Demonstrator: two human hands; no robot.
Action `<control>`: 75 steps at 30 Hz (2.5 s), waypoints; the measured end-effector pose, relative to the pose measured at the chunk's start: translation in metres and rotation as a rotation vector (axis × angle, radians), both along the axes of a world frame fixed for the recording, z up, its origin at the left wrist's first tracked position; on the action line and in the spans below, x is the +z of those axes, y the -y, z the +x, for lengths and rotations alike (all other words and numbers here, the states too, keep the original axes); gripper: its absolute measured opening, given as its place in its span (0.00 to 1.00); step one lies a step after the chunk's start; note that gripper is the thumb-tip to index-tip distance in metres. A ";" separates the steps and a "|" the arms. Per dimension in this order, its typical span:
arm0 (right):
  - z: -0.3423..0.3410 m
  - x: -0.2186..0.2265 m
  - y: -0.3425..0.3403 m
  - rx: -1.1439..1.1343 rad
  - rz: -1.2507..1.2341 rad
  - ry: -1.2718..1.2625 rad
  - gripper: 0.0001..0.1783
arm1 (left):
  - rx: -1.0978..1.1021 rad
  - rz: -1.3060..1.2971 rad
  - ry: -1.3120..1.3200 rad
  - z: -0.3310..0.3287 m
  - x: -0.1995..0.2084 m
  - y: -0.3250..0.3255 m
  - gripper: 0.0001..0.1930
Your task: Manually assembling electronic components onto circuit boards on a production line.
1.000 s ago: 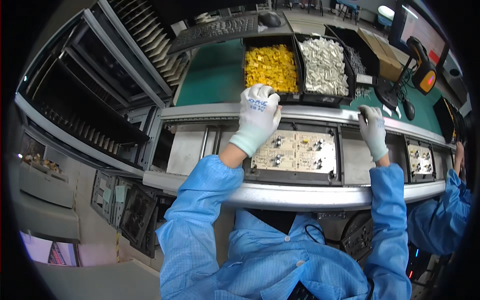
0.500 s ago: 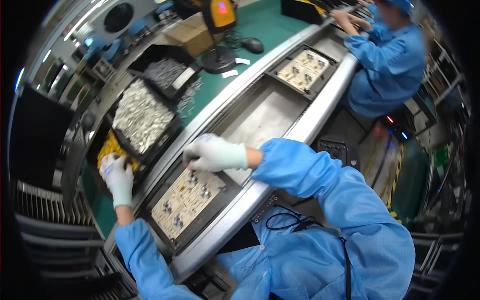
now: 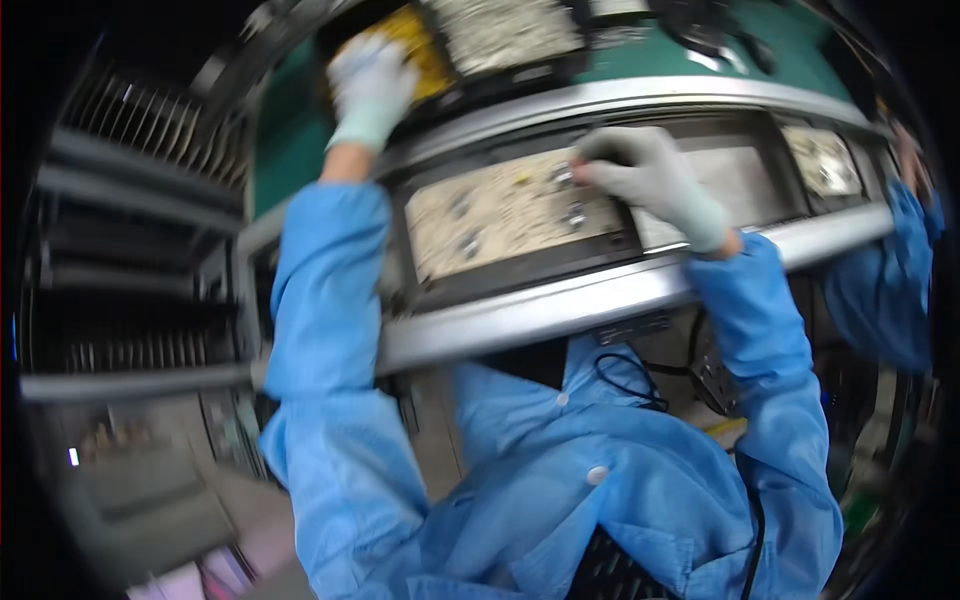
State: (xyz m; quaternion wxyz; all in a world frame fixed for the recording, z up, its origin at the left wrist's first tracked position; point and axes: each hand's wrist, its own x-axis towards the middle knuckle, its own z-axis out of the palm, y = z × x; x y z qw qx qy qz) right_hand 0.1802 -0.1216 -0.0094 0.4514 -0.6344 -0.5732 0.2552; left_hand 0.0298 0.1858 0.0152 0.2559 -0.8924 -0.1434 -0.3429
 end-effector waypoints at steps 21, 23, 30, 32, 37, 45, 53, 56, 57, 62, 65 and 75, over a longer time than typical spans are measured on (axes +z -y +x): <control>-0.041 -0.012 -0.015 0.207 0.151 0.629 0.08 | -0.141 -1.202 0.151 -0.095 -0.037 0.149 0.08; -0.041 -0.012 -0.015 0.191 0.135 0.644 0.08 | -0.164 -1.211 0.149 -0.093 -0.041 0.147 0.09; -0.040 -0.012 -0.016 0.221 0.143 0.680 0.09 | -0.273 -1.207 0.043 -0.080 -0.041 0.147 0.13; -0.039 -0.012 -0.017 0.248 0.196 0.728 0.11 | -0.274 -1.191 0.036 -0.075 -0.040 0.150 0.13; -0.036 -0.012 -0.015 0.261 0.195 0.730 0.11 | -0.212 -1.001 0.017 -0.072 -0.045 0.155 0.14; -0.035 -0.016 -0.013 0.229 0.146 0.728 0.09 | -0.198 -0.944 0.105 -0.070 -0.045 0.152 0.11; -0.034 -0.010 -0.009 0.237 0.162 0.763 0.10 | -0.257 -0.960 0.199 -0.071 -0.045 0.148 0.08; -0.024 -0.004 -0.009 0.247 0.109 0.646 0.14 | -0.258 -0.966 0.170 -0.077 -0.046 0.146 0.08; -0.009 -0.002 -0.014 0.222 0.179 0.654 0.16 | -0.258 -0.972 0.163 -0.079 -0.045 0.145 0.08; 0.099 -0.021 -0.056 -0.401 0.052 0.428 0.12 | -0.235 -1.007 0.163 -0.083 -0.047 0.147 0.07; 0.136 -0.040 -0.088 -0.509 -0.063 0.559 0.15 | -0.233 -1.010 0.114 -0.080 -0.049 0.150 0.06; 0.156 -0.065 -0.138 -0.421 0.196 1.085 0.12 | -0.324 -0.950 0.020 -0.042 -0.055 0.166 0.08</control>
